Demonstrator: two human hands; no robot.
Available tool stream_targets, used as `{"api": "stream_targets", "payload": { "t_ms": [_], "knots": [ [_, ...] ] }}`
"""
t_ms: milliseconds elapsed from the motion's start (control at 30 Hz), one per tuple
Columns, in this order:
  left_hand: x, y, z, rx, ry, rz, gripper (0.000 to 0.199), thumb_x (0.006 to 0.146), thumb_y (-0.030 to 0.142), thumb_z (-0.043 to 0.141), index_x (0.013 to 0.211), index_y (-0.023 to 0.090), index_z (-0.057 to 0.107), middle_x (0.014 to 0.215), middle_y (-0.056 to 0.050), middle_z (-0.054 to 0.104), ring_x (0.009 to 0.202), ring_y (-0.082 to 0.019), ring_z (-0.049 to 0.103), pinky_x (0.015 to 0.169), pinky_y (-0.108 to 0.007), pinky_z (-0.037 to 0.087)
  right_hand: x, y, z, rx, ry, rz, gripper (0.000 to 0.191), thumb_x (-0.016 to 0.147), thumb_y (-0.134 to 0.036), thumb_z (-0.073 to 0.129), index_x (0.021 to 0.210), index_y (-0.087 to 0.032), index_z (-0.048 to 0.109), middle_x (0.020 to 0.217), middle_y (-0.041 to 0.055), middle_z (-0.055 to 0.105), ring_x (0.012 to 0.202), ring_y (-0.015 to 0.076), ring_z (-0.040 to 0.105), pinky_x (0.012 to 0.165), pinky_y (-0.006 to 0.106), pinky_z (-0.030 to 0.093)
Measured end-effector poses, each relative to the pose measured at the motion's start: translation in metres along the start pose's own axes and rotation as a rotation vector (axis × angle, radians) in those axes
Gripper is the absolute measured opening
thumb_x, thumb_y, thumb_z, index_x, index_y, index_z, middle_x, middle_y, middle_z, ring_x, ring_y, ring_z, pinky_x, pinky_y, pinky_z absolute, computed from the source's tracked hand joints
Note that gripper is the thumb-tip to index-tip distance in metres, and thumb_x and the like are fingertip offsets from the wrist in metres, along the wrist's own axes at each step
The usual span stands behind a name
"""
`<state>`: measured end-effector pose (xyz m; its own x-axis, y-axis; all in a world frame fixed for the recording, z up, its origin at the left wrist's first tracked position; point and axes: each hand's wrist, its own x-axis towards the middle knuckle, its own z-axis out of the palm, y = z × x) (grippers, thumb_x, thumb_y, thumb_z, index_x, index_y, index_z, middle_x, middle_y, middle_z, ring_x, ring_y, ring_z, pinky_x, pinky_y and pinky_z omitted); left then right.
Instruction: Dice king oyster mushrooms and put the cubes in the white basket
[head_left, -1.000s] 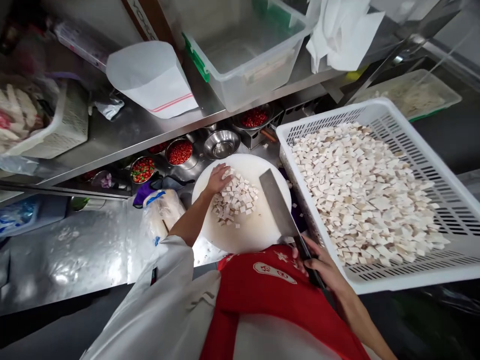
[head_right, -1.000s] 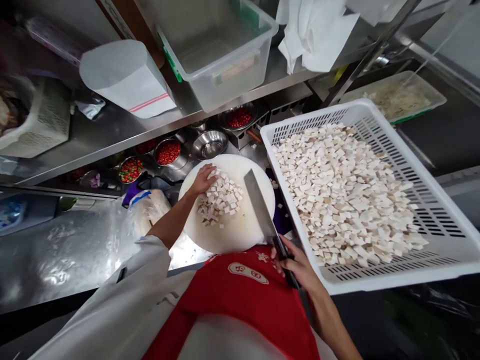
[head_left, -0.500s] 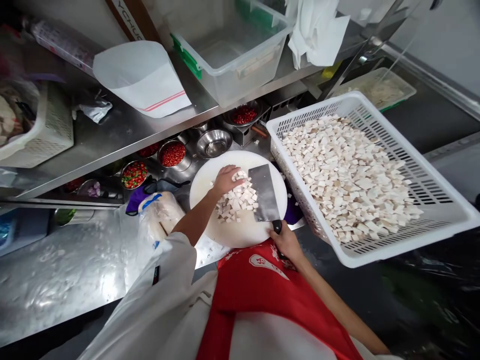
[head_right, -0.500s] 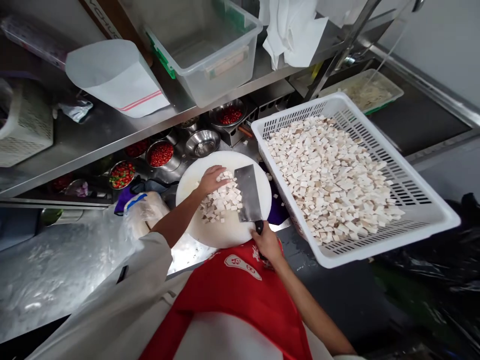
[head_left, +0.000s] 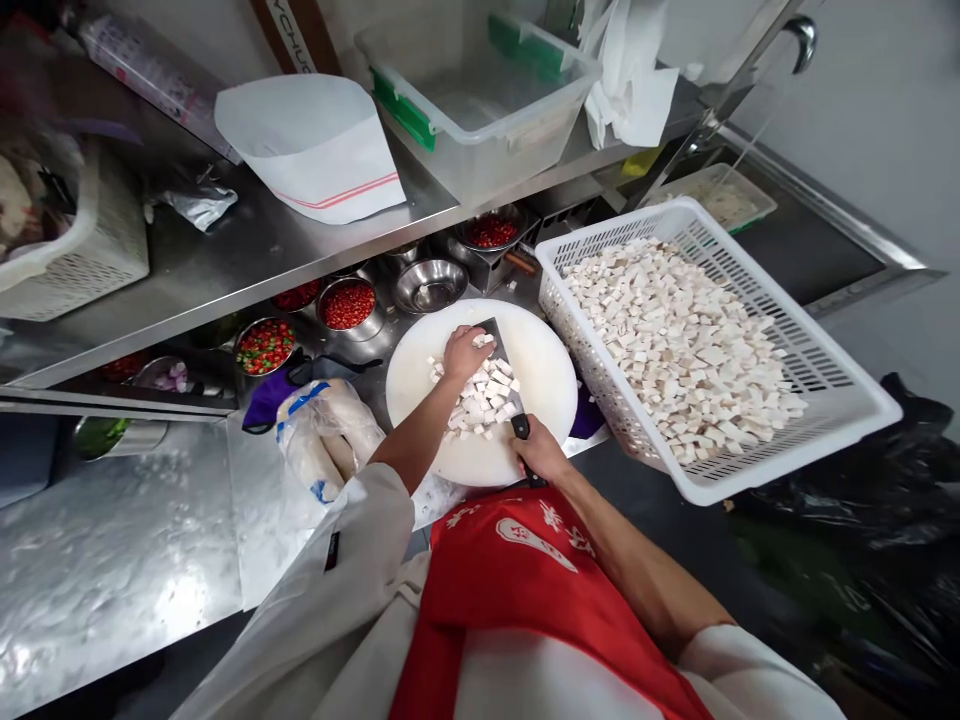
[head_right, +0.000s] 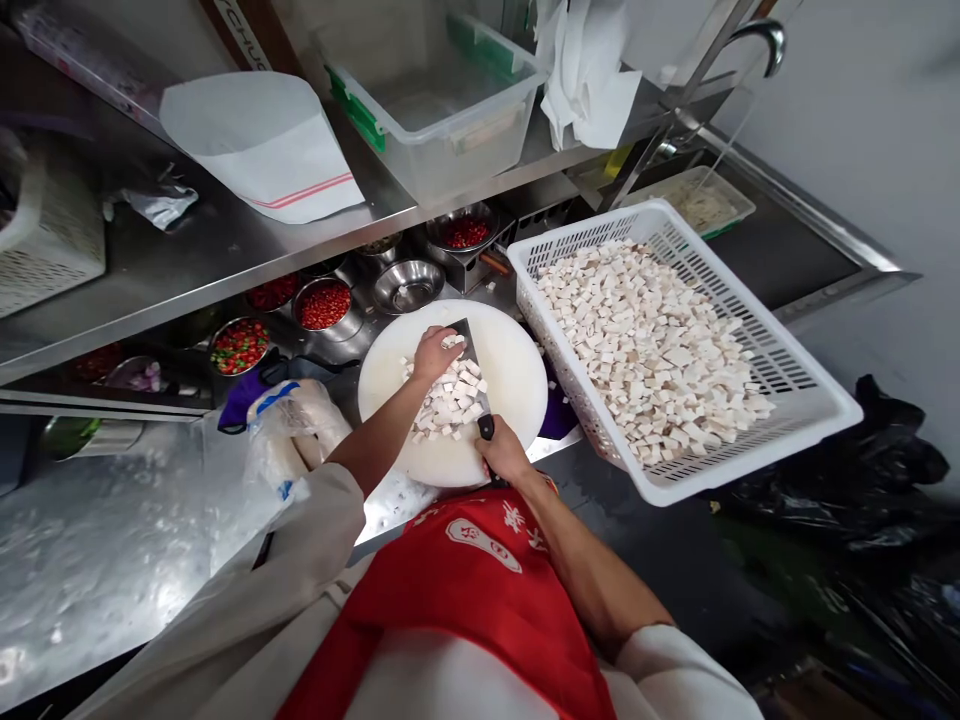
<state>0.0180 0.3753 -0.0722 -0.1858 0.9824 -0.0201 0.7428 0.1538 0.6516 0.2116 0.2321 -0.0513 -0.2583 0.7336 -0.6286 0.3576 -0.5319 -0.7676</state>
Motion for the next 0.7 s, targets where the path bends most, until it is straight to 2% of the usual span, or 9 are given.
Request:
{"api": "stream_targets", "payload": {
  "t_ms": [100,200,300,400,467,533,633,700],
  "knots": [
    [0.002,0.014,-0.006,0.034,-0.042,-0.004,0.029,0.085,0.037,0.071,0.111,0.026,0.073,0.119,-0.004,0.065,0.117,-0.023,0.059,0.109,-0.034,0.045,-0.01,-0.008,-0.001,0.099,-0.022,-0.013,0.033,0.071,-0.027,0.06,0.097,-0.026,0.041,0.045,-0.0132,0.046,0.034,0.0145,0.046,0.037,0.026,0.039],
    [0.009,0.04,-0.018,0.085,-0.052,0.008,0.028,0.084,0.038,0.071,0.109,0.027,0.073,0.118,-0.004,0.065,0.116,-0.024,0.059,0.107,-0.036,0.046,-0.02,-0.021,-0.011,0.188,-0.037,-0.038,0.033,0.067,-0.026,0.058,0.093,-0.027,0.038,0.047,-0.0127,0.048,0.035,0.0147,0.047,0.036,0.026,0.04],
    [0.019,0.08,-0.03,0.141,-0.023,0.05,0.027,0.083,0.038,0.071,0.107,0.027,0.074,0.118,-0.005,0.065,0.116,-0.026,0.059,0.106,-0.037,0.047,-0.03,-0.038,-0.034,0.26,-0.046,-0.075,0.034,0.064,-0.024,0.057,0.091,-0.027,0.038,0.047,-0.012,0.049,0.036,0.015,0.047,0.035,0.027,0.04],
    [0.034,0.137,-0.03,0.19,0.009,0.115,0.026,0.081,0.039,0.072,0.103,0.027,0.075,0.116,-0.005,0.065,0.116,-0.028,0.059,0.105,-0.039,0.047,-0.04,-0.052,-0.074,0.311,-0.029,-0.122,0.033,0.064,-0.023,0.058,0.09,-0.027,0.039,0.049,-0.0112,0.05,0.037,0.0145,0.047,0.035,0.027,0.041],
    [0.048,0.18,-0.02,0.193,0.028,0.172,0.026,0.08,0.039,0.073,0.102,0.026,0.075,0.115,-0.006,0.065,0.116,-0.028,0.06,0.104,-0.04,0.047,-0.047,-0.058,-0.109,0.332,0.001,-0.157,0.033,0.065,-0.025,0.06,0.09,-0.027,0.039,0.05,-0.011,0.051,0.037,0.0141,0.047,0.035,0.027,0.04],
    [0.065,0.223,-0.002,0.148,0.035,0.235,0.027,0.08,0.039,0.074,0.103,0.025,0.074,0.115,-0.005,0.065,0.115,-0.027,0.06,0.104,-0.038,0.047,-0.052,-0.061,-0.148,0.347,0.048,-0.181,0.033,0.067,-0.026,0.062,0.091,-0.027,0.04,0.05,-0.011,0.05,0.037,0.0141,0.047,0.035,0.026,0.04],
    [0.086,0.278,0.037,-0.007,-0.016,0.321,0.028,0.089,0.04,0.066,0.109,0.021,0.072,0.119,-0.007,0.066,0.116,-0.023,0.061,0.106,-0.034,0.047,-0.053,-0.061,-0.208,0.335,0.171,-0.189,0.035,0.066,-0.025,0.064,0.093,-0.027,0.042,0.049,-0.0106,0.05,0.038,0.015,0.048,0.037,0.027,0.042],
    [0.087,0.305,0.068,-0.097,-0.072,0.362,0.033,0.098,0.041,0.054,0.114,0.017,0.07,0.127,-0.009,0.064,0.123,-0.021,0.058,0.11,-0.032,0.044,-0.048,-0.059,-0.243,0.309,0.274,-0.185,0.036,0.064,-0.022,0.063,0.093,-0.027,0.043,0.048,-0.0101,0.05,0.038,0.0158,0.049,0.037,0.027,0.042]
  ]
}}
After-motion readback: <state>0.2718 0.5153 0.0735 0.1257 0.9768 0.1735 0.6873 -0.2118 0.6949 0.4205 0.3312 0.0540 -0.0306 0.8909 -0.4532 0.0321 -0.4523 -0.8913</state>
